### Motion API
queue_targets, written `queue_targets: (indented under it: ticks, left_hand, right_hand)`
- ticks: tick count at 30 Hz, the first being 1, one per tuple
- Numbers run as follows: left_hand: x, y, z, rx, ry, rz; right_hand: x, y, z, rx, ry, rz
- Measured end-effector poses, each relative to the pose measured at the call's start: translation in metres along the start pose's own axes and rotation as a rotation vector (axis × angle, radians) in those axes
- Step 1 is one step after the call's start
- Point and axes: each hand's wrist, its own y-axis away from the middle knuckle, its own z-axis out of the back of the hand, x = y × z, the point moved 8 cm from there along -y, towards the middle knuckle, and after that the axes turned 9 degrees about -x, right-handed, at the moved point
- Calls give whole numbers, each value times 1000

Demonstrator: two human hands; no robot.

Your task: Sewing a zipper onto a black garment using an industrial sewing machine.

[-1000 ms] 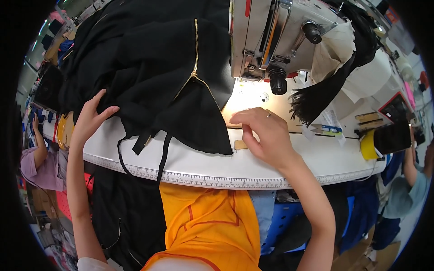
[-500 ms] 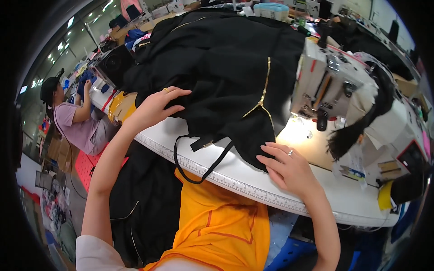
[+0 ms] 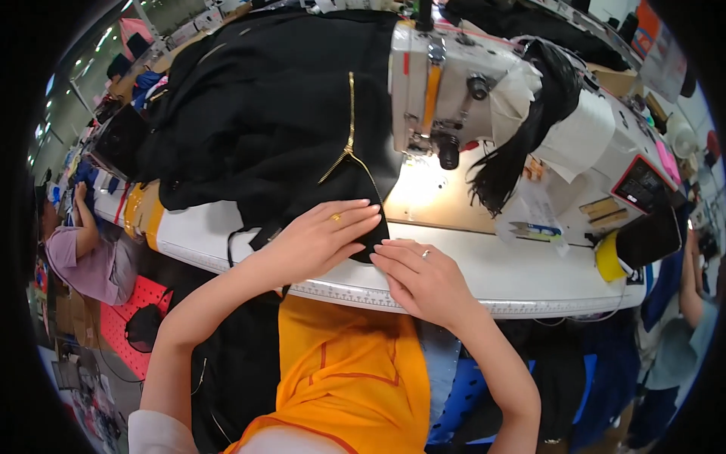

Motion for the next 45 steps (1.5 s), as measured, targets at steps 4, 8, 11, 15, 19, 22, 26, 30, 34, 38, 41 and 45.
queue_targets:
  ticks: [4,8,11,15,19,22,26,30,34,38,41,45]
  left_hand:
    - [32,-12,-31,-9,178,62]
    - [57,-33,-38,-33,250,140]
    - [71,-49,-48,-16,293,237]
    - [100,-61,-70,161,393,462]
    - [106,-73,-72,190,423,391]
    - [110,-73,-77,245,377,364]
    - [108,-74,-76,226,339,310]
    - [103,-76,-78,218,369,288]
    - [100,-76,-80,164,333,183]
    - [99,-76,-74,160,345,198]
    - [102,-75,-69,90,297,198]
    - [65,-69,-36,-156,162,-221]
  right_hand:
    - [-20,-6,1,49,-25,-38]
    - [-52,-20,0,169,-57,8]
    - [-80,-27,-2,210,-65,-1]
    - [-99,-30,1,170,-5,1]
    - [-101,-26,2,86,-35,19]
    - [-101,-28,2,72,69,14]
    - [-104,-30,0,102,34,-18]
    - [-106,-25,-3,104,26,-49]
    - [-109,-22,-5,163,50,-104]
    - [-108,-27,-5,188,79,-115]
    - [-106,-27,-5,153,55,-107]
    - [-107,-24,2,100,-10,-164]
